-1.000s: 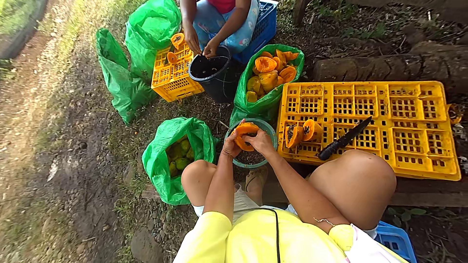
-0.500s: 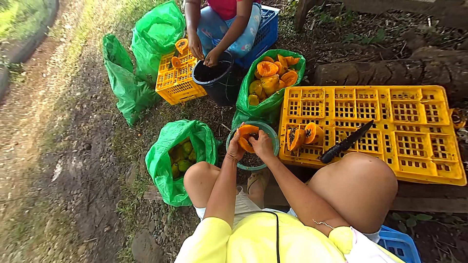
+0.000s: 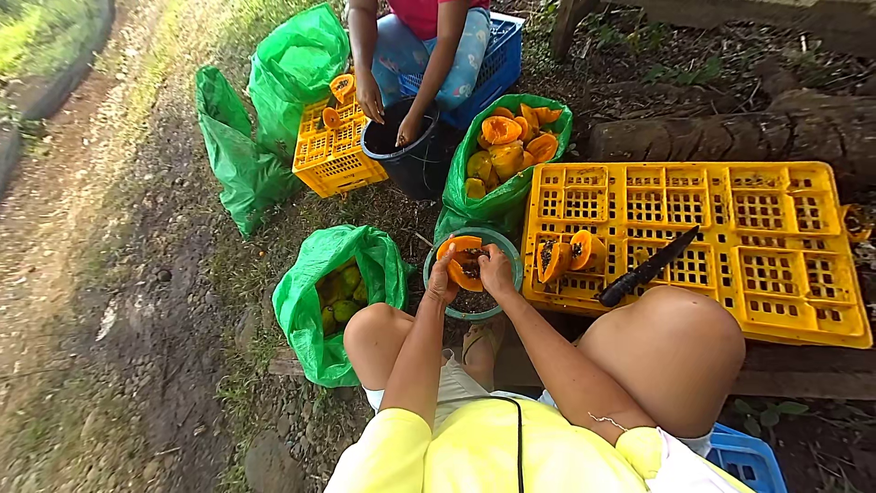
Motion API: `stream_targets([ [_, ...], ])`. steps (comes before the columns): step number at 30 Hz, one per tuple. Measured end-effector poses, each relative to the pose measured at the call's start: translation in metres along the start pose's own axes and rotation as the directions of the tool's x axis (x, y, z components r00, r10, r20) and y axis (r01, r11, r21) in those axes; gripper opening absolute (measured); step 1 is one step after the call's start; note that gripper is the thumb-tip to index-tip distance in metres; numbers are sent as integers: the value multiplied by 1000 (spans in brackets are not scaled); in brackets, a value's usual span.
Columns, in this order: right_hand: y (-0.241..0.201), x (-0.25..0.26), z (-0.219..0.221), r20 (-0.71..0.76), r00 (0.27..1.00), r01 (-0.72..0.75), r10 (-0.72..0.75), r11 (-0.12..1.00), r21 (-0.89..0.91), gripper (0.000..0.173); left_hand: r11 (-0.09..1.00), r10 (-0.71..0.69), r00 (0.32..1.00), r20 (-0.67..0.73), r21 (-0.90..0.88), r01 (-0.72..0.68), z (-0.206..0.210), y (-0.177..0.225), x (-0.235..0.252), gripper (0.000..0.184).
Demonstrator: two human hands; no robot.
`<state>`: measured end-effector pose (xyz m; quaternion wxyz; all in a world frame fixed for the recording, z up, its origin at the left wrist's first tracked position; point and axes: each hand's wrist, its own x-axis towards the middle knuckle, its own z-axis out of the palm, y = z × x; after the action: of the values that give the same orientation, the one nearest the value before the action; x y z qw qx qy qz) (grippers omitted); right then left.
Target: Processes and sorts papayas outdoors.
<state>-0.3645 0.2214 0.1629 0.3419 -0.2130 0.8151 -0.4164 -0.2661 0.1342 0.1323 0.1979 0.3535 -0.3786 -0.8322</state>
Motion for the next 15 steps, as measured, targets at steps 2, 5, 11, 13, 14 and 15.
stream_targets([
  [2, 0, -1, -2, 3, 1000, 13, -13, 1000, 29, 34, 1000, -12, 1000, -28, -23, 12, 0, -1, 1, 49],
  [5, -1, 0, 3, -18, 999, 38, -39, 998, -51, 56, 999, -19, 996, -84, -28, 16, 4, -1, 0, 20],
  [11, -4, 3, 6, -42, 998, 47, -57, 977, -210, 54, 1000, -17, 997, -71, 4, 17, 2, 1, -5, 27],
  [13, -5, 4, 4, -30, 997, 62, -70, 976, -209, 51, 999, -31, 996, -81, 6, 32, 2, 3, -6, 23],
  [14, -6, 4, 2, -24, 997, 65, -71, 978, -197, 50, 999, -35, 996, -82, 3, 35, 3, 4, -6, 20],
  [15, -6, 3, 1, -22, 997, 67, -73, 980, -187, 50, 999, -35, 996, -83, -2, 35, 3, 6, -6, 18],
])
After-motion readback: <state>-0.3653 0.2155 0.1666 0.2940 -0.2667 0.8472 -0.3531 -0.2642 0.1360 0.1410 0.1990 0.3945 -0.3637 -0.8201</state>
